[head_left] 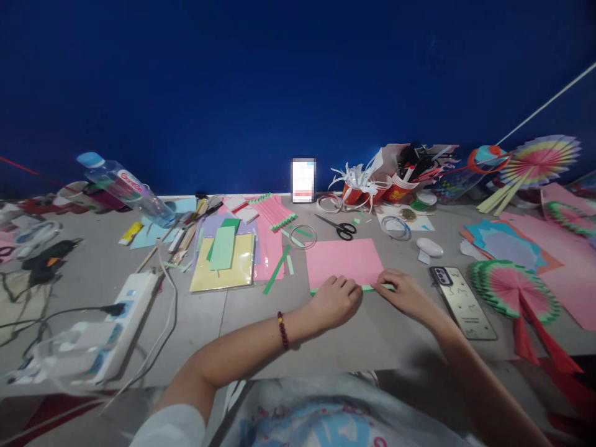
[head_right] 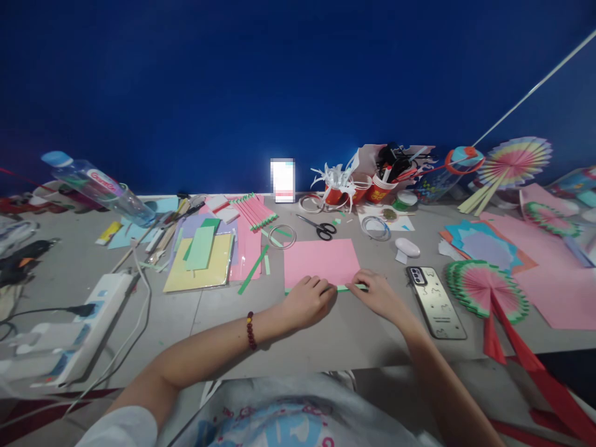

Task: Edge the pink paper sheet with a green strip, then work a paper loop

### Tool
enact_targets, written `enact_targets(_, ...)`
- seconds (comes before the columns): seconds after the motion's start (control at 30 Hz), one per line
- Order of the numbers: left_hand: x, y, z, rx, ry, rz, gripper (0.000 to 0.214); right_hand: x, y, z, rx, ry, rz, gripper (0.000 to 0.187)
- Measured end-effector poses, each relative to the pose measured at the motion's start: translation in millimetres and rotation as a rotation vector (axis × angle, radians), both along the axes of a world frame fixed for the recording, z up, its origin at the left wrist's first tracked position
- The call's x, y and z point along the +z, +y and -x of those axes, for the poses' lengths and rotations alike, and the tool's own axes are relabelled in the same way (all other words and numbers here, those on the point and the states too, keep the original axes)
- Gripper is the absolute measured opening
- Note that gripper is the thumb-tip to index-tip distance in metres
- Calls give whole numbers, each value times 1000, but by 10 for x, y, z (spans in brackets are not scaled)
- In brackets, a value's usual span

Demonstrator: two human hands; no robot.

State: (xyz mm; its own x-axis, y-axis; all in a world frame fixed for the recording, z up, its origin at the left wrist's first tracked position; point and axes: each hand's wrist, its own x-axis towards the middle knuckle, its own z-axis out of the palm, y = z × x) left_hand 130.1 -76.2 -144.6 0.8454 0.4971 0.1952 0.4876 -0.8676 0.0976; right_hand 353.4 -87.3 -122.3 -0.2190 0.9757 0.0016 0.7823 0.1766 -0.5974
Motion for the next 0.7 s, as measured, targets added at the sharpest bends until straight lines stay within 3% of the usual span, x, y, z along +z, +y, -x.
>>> enact_targets(0.33, 51, 1, 7, 5, 21, 25, 26, 16, 28, -26, -68, -68, 50, 29)
enact_targets(0.7, 10, 10, 7, 5, 2, 16, 27, 85, -50, -239, -176, -77, 125, 35)
